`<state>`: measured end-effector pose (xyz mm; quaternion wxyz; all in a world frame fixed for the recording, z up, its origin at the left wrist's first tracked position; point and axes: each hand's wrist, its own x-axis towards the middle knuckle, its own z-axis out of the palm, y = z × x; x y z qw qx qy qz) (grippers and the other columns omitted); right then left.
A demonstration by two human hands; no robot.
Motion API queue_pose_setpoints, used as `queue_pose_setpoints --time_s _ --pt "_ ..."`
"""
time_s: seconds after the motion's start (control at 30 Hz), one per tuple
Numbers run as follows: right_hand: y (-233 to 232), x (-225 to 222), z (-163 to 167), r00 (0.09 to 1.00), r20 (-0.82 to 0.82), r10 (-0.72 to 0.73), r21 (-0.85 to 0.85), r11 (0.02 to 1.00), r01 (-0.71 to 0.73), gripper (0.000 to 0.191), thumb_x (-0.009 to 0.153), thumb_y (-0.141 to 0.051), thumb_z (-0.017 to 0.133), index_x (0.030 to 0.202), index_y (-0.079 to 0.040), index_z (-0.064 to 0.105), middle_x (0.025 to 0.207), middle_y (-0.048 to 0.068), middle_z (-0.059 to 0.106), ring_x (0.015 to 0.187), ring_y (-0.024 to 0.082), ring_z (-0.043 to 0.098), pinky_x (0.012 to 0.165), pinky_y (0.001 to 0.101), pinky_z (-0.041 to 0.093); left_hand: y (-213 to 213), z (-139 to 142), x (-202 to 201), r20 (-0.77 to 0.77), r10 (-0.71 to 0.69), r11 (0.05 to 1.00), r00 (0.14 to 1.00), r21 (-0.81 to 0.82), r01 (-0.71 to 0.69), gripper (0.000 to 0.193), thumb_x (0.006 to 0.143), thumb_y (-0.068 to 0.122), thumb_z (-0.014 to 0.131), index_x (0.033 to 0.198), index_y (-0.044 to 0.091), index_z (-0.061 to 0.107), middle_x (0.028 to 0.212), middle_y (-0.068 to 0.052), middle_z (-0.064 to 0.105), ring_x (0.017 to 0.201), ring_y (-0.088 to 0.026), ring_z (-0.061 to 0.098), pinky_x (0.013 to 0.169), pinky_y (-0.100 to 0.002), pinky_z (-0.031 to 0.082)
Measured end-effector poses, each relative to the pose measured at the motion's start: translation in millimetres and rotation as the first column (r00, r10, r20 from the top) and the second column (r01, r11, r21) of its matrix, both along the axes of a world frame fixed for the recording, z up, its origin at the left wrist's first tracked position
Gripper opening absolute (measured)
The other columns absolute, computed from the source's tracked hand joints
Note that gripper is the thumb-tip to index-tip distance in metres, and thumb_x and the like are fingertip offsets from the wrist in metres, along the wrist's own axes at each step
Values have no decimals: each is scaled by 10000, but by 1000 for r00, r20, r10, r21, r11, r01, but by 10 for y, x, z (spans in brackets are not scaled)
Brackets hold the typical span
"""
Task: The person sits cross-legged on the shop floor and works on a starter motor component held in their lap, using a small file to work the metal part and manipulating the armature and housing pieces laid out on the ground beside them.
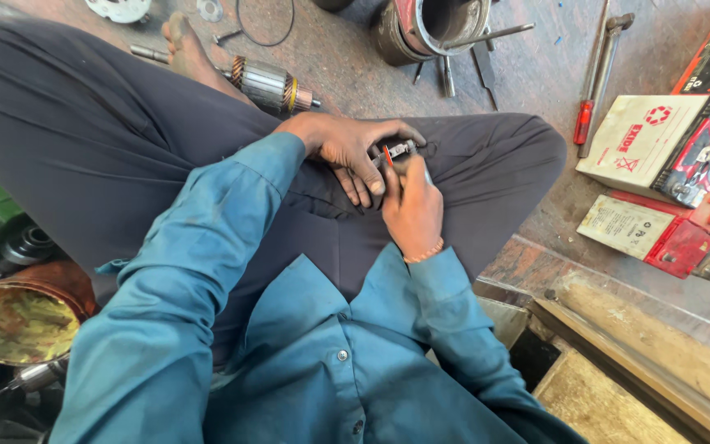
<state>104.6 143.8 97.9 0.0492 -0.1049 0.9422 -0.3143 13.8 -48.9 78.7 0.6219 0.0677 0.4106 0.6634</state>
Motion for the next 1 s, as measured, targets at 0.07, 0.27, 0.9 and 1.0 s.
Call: queue_pose_setpoints --time_s 0.07,0.27,0.9,1.0 --pt "8 4 7 999 32 11 -56 998 -9 155 1035 -129 614 1053 -36 491 862 170 695 757 395 707 592 465 525 -4 -8 9 -16 15 999 1000 40 -15 1032 733 -28 787 1560 299 264 1171 -165 685 821 -290 782 725 -405 637" --pt "-3 35 -13 999 -34 22 27 999 -21 175 1037 -120 635 1067 -27 489 864 193 685 792 457 663 606 516 477 12 -49 20 52 14 999 999 42 -16 1016 749 -1 762 1569 307 248 1100 -182 676 828 -296 778 734 -430 638" --pt "21 124 195 989 96 -111 -199 972 128 152 1059 -82 603 970 -9 504 663 86 663 560 157 682 510 302 486 14 -63 11 7 23 999 1000 25 -24 1015 755 -21 767 1565 310 253 1163 -185 692 834 -297 775 729 -421 633" --pt "-4 98 204 985 128 -113 -168 977 134 161 1041 -83 621 960 -6 505 652 95 673 537 184 680 505 322 488 29 -39 7 -25 8 1000 1000 8 -7 1008 762 -3 781 1569 306 264 1173 -167 680 837 -297 778 732 -415 630"
